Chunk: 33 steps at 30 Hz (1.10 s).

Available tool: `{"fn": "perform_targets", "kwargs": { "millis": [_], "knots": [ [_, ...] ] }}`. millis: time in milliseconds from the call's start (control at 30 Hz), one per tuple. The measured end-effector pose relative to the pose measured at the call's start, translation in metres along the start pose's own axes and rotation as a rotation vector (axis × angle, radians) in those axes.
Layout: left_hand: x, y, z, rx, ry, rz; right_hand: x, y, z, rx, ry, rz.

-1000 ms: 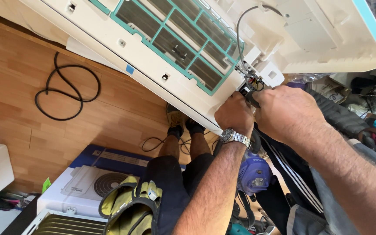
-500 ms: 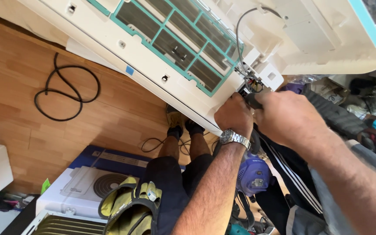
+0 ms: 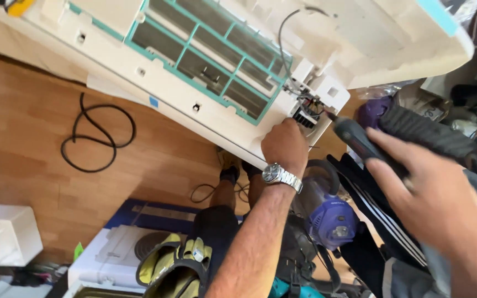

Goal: The person works on the internal wiring of a disassembled air conditioner unit. They connect wires by hand, then use a black heat gun to apply heat to the wiring area, and later use a teal power drill to tighten screws inside the unit.

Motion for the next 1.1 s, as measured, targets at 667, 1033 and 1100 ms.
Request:
{"fn": "perform_targets", "kwargs": {
  "millis": [667,1033,1100],
  "knots": [
    [-0.021,0.002,-0.024,-0.062,-0.367,0.062,-0.094,-0.077,-0.072,-0.254,-0.289,0.635],
    [-0.015,0.037,-0.036,-0.117,-0.365,-0.130,-0.094,-0.079,-0.071,-0.258,-0.253,0.663],
    [-0.009,0.039,-0.033,-0.093,-0.323,-0.211,-0.092,-0.075,-0.069,-0.289,-0.211,0.667]
  ]
}}
Point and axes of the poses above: each hand's wrist, its own z-axis towards the middle knuckle, its own y-axis out of the back of the hand, x = y × z, the point moved 10 cm from there along z, towards the middle knuckle, and after that the axes turned 14 degrees about y, right-handed, at the moved point
